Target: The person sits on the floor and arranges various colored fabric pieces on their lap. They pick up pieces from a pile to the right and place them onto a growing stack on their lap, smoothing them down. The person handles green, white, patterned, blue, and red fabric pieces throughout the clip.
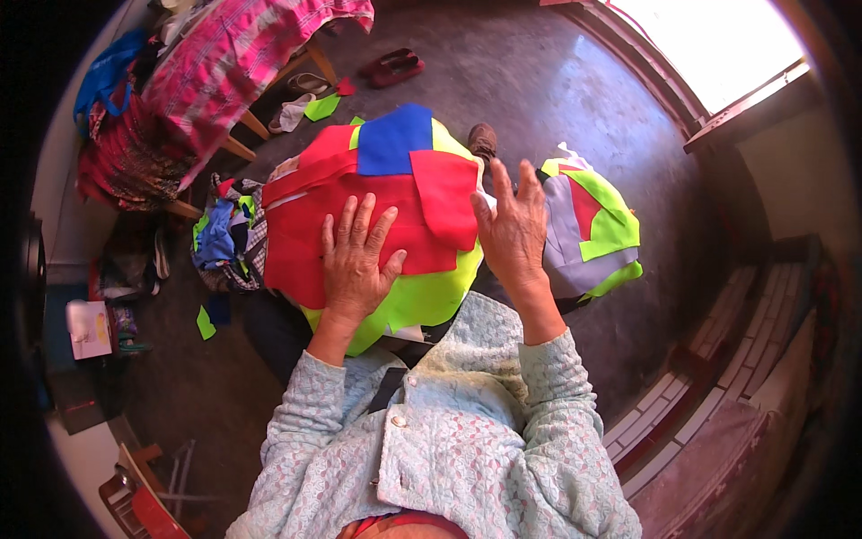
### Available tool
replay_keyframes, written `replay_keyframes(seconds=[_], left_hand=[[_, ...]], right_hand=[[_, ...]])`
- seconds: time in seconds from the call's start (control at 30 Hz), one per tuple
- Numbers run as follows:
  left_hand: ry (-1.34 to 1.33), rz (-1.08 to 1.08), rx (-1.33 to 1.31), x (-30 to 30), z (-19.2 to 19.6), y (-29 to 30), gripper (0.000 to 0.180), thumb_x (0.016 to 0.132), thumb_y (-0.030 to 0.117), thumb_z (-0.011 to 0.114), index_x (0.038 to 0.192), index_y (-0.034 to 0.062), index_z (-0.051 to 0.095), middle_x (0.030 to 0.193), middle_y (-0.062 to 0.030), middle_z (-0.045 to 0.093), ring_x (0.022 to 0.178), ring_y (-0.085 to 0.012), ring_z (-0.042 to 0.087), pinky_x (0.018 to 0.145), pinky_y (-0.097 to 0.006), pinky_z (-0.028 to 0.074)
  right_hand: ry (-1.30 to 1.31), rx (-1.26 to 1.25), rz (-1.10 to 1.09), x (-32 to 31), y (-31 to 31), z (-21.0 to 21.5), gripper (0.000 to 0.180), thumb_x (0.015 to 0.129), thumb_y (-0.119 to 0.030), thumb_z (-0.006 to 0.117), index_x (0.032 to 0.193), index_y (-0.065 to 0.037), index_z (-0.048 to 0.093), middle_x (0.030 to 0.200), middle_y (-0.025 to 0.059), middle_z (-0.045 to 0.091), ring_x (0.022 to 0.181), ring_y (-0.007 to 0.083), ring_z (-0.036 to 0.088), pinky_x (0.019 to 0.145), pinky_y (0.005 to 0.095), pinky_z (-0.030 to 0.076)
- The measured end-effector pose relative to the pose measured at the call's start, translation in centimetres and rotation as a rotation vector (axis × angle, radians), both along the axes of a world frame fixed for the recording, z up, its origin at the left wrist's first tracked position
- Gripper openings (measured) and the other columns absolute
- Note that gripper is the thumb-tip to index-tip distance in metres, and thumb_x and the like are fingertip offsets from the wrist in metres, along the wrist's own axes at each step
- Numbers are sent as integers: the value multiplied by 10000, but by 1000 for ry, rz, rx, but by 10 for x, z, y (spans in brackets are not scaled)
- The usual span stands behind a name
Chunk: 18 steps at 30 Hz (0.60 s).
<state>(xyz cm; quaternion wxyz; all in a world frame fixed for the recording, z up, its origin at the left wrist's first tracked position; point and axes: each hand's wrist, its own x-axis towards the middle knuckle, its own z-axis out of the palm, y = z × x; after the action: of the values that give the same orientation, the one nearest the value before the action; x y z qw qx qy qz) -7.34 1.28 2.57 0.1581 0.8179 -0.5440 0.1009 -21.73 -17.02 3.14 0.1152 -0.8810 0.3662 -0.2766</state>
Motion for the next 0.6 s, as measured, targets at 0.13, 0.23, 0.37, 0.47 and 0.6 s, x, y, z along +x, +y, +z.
replay_keyframes(seconds=[0.13,0.23,0.37,0.47,0.6], left_hand=[[-17,3,6,-1,1,0,566,878,429,547,1393,214,453,1488,-80,362,1390,-295,302,1117,-542,204],[-22,-3,61,-4,2,-4,578,887,441,532,1403,195,440,1494,-82,354,1400,-293,288,1124,-537,195],[-56,-2,70,-5,-2,-3,591,904,461,500,1410,166,427,1505,-83,339,1408,-290,275,1130,-537,182],[-73,8,93,-4,0,-2,591,913,471,482,1415,165,422,1511,-79,331,1411,-285,271,1135,-534,173],[-67,5,82,-5,0,-4,596,871,426,561,1395,168,441,1494,-92,350,1397,-303,292,1127,-548,192]], right_hand=[[-169,4,176,18,-10,8,638,832,-365,667,1396,-167,445,1498,213,261,1386,411,232,1076,515,241],[-158,11,284,44,7,-27,713,794,-497,663,1397,-179,452,1506,210,235,1390,397,219,1082,559,182],[-62,13,374,59,15,-38,708,834,-644,494,1379,-192,471,1470,198,334,1368,393,283,1061,569,208],[-56,16,400,59,14,-38,669,869,-614,475,1391,-196,461,1472,203,332,1367,400,284,1098,547,147],[-56,32,382,58,16,-37,676,876,-627,453,1405,-207,438,1478,208,321,1373,402,273,1101,553,141]])
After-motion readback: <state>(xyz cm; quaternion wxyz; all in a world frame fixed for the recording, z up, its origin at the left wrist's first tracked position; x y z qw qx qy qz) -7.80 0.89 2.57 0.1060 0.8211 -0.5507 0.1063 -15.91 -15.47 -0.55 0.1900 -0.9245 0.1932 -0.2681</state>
